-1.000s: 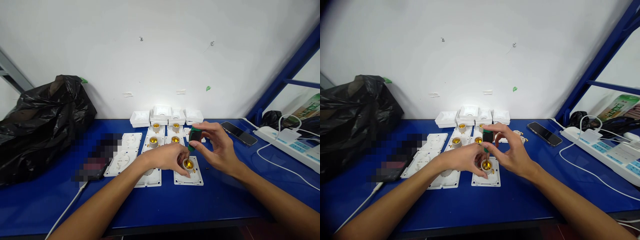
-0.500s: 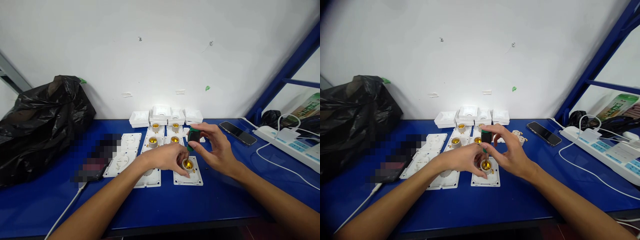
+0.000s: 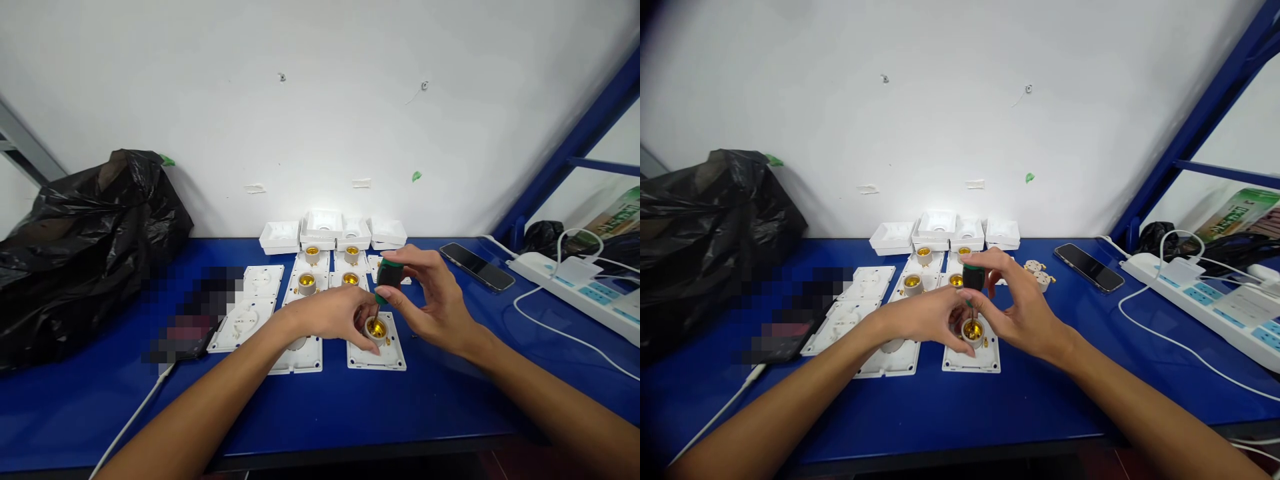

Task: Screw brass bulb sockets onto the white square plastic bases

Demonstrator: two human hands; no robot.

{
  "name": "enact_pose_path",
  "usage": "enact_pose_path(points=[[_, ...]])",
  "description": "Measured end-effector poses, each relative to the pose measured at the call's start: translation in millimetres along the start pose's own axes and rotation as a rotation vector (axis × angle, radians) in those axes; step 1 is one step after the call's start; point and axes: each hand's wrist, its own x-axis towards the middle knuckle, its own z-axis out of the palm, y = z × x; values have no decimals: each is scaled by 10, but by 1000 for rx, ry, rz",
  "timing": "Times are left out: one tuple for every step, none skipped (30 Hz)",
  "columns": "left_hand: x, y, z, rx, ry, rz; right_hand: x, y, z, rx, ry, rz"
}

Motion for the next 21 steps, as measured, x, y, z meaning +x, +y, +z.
enact_pose_path(points=[[-2, 6, -1, 0, -4, -1, 2, 1, -2, -5, -9, 0], [-2, 8, -1, 5, -5, -2, 3, 3, -3, -8, -14, 0], [-1, 8, -2, 13, -4, -2, 3, 8, -4, -8, -12, 3], [1, 4, -1, 23, -2, -1, 1, 12, -3, -6, -6, 10], [4, -2, 0, 33, 2, 2, -1, 16, -2, 1, 2, 23], [7, -10, 1, 41, 6, 6, -4, 19, 0, 12, 12, 36], [10, -18, 3, 48, 10, 10, -6, 20, 2, 23, 22, 48], [12, -26, 5, 53, 11, 12, -6, 19, 4, 33, 30, 56], [13, -32, 7, 56, 12, 12, -6, 16, 5, 41, 35, 59], [14, -36, 9, 56, 13, 12, -4, 12, 6, 45, 35, 57], [14, -37, 10, 53, 14, 11, -2, 8, 7, 45, 33, 53], [15, -37, 11, 51, 14, 11, 0, 5, 7, 42, 28, 50], [15, -35, 12, 48, 13, 11, 1, 3, 7, 36, 21, 50], [15, -31, 11, 45, 11, 12, -1, 3, 8, 29, 13, 49], [15, -28, 9, 41, 11, 13, -6, 5, 8, 23, 7, 51], [15, -25, 5, 36, 12, 15, -13, 8, 9, 18, 5, 53], [15, -23, 1, 30, 12, 16, -21, 12, 11, 18, 3, 53], [14, -22, -4, 23, 8, 17, -30, 17, 13, 21, 5, 49], [13, -22, -9, 17, 4, 17, -39, 21, 15, 25, 5, 43], [12, -24, -13, 12, -3, 16, -46, 24, 18, 31, 5, 33], [10, -27, -16, 9, -10, 15, -51, 26, 21, 34, 8, 24]])
